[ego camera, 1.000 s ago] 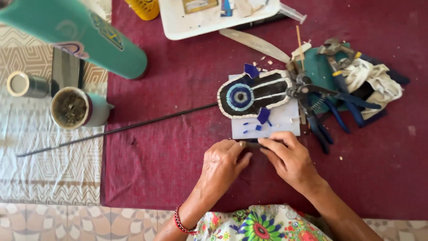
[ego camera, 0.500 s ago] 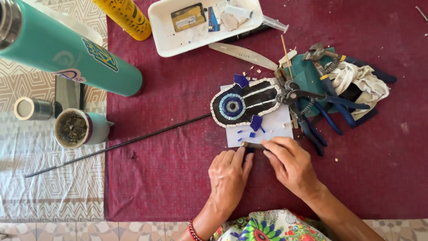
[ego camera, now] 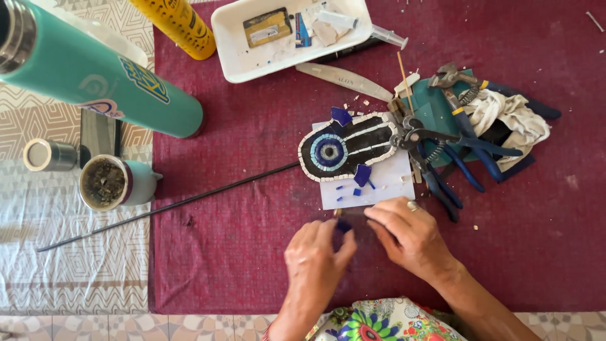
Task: The person cuts and shapes small blue glass pieces using pliers and a hammer, then places them into a hand-shaped mosaic design on a white board. The person repeatedly trims edges and fits pieces into the pattern.
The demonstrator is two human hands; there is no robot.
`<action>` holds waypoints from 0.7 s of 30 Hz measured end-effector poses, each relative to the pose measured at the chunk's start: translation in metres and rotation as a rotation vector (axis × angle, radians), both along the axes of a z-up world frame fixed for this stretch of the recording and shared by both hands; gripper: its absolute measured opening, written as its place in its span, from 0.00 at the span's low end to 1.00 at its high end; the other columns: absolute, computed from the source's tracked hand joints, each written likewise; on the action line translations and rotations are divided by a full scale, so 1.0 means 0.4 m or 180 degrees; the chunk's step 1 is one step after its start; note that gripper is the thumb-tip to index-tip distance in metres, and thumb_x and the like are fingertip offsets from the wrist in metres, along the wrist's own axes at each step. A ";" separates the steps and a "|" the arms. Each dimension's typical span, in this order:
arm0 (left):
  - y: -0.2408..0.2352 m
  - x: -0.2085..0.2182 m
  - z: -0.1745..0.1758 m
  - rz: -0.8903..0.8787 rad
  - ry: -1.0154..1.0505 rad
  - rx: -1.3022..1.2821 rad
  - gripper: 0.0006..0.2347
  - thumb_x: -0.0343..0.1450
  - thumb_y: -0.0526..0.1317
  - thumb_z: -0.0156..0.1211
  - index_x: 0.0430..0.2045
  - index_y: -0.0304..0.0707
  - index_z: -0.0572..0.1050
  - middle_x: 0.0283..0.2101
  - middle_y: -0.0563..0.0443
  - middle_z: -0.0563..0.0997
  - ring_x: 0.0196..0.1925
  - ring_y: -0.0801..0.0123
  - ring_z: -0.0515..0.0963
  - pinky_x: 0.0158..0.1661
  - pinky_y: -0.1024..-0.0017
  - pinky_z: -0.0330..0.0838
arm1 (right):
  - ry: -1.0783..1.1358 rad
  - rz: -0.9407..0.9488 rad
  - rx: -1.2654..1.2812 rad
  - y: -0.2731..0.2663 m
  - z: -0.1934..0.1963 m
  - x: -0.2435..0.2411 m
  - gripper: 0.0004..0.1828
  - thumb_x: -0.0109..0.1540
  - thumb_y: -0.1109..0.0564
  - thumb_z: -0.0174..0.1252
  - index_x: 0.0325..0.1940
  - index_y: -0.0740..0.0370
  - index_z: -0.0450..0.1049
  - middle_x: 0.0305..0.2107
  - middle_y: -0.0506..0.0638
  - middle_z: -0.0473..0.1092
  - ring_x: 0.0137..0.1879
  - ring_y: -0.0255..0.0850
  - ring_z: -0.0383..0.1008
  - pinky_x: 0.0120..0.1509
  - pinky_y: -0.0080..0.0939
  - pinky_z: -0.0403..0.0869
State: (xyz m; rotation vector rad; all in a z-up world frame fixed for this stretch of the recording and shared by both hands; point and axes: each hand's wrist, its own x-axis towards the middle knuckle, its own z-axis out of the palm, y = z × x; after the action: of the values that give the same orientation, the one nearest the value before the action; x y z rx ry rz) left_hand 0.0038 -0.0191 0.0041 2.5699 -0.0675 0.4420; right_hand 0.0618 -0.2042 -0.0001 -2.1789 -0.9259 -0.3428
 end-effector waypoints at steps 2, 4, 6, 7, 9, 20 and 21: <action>0.035 -0.009 0.022 0.0044 0.0133 -0.0295 0.06 0.66 0.39 0.69 0.27 0.40 0.78 0.22 0.55 0.76 0.23 0.67 0.75 0.27 0.66 0.70 | -0.0028 0.0077 -0.0014 0.011 0.020 0.006 0.09 0.63 0.66 0.62 0.47 0.69 0.76 0.39 0.55 0.74 0.43 0.47 0.76 0.48 0.44 0.77; 0.071 -0.003 0.040 0.0093 0.0260 -0.0581 0.06 0.65 0.40 0.70 0.29 0.40 0.81 0.23 0.56 0.78 0.24 0.70 0.76 0.27 0.68 0.72 | -0.0062 0.0161 -0.0020 0.011 0.028 0.014 0.07 0.63 0.65 0.62 0.45 0.69 0.76 0.37 0.53 0.74 0.42 0.48 0.75 0.47 0.45 0.76; 0.104 0.009 0.055 -0.0181 0.0706 -0.1401 0.05 0.64 0.37 0.69 0.29 0.39 0.79 0.23 0.56 0.76 0.25 0.73 0.73 0.26 0.73 0.67 | -0.0203 -0.0021 -0.0108 0.000 0.023 0.020 0.09 0.63 0.57 0.64 0.42 0.67 0.78 0.40 0.55 0.75 0.45 0.49 0.75 0.52 0.48 0.76; 0.105 0.023 0.068 -0.0169 0.0709 -0.1397 0.05 0.64 0.37 0.69 0.29 0.39 0.79 0.23 0.56 0.76 0.25 0.73 0.73 0.26 0.73 0.67 | -0.0198 -0.0011 -0.0103 -0.013 0.027 0.032 0.09 0.63 0.57 0.64 0.42 0.67 0.78 0.40 0.55 0.75 0.45 0.49 0.75 0.52 0.48 0.76; 0.105 0.056 0.094 -0.0364 0.0955 -0.2299 0.07 0.65 0.37 0.67 0.32 0.36 0.79 0.34 0.51 0.81 0.31 0.75 0.77 0.30 0.79 0.73 | -0.0690 -0.0897 -0.0986 -0.041 0.036 0.061 0.13 0.69 0.53 0.57 0.52 0.62 0.77 0.52 0.60 0.71 0.58 0.58 0.71 0.63 0.56 0.69; 0.025 0.172 -0.041 -0.0865 0.1538 -0.4927 0.11 0.63 0.29 0.74 0.21 0.43 0.74 0.32 0.53 0.80 0.34 0.79 0.76 0.35 0.81 0.71 | -0.0843 -0.1352 -0.1622 -0.112 0.034 0.174 0.30 0.59 0.51 0.64 0.65 0.65 0.76 0.51 0.56 0.74 0.54 0.51 0.75 0.64 0.55 0.70; 0.020 0.181 -0.048 -0.0802 0.1539 -0.4939 0.12 0.61 0.28 0.74 0.19 0.43 0.73 0.32 0.52 0.80 0.35 0.79 0.76 0.36 0.81 0.71 | -0.0796 -0.1436 -0.1471 -0.108 0.036 0.176 0.28 0.60 0.52 0.62 0.64 0.66 0.76 0.52 0.57 0.75 0.54 0.53 0.75 0.58 0.54 0.70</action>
State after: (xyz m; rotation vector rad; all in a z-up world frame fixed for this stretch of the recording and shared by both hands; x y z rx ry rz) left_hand 0.0762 -0.0109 -0.0151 1.0434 0.0968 -0.2221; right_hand 0.1322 -0.2475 0.0143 -2.8242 -0.6778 -0.6846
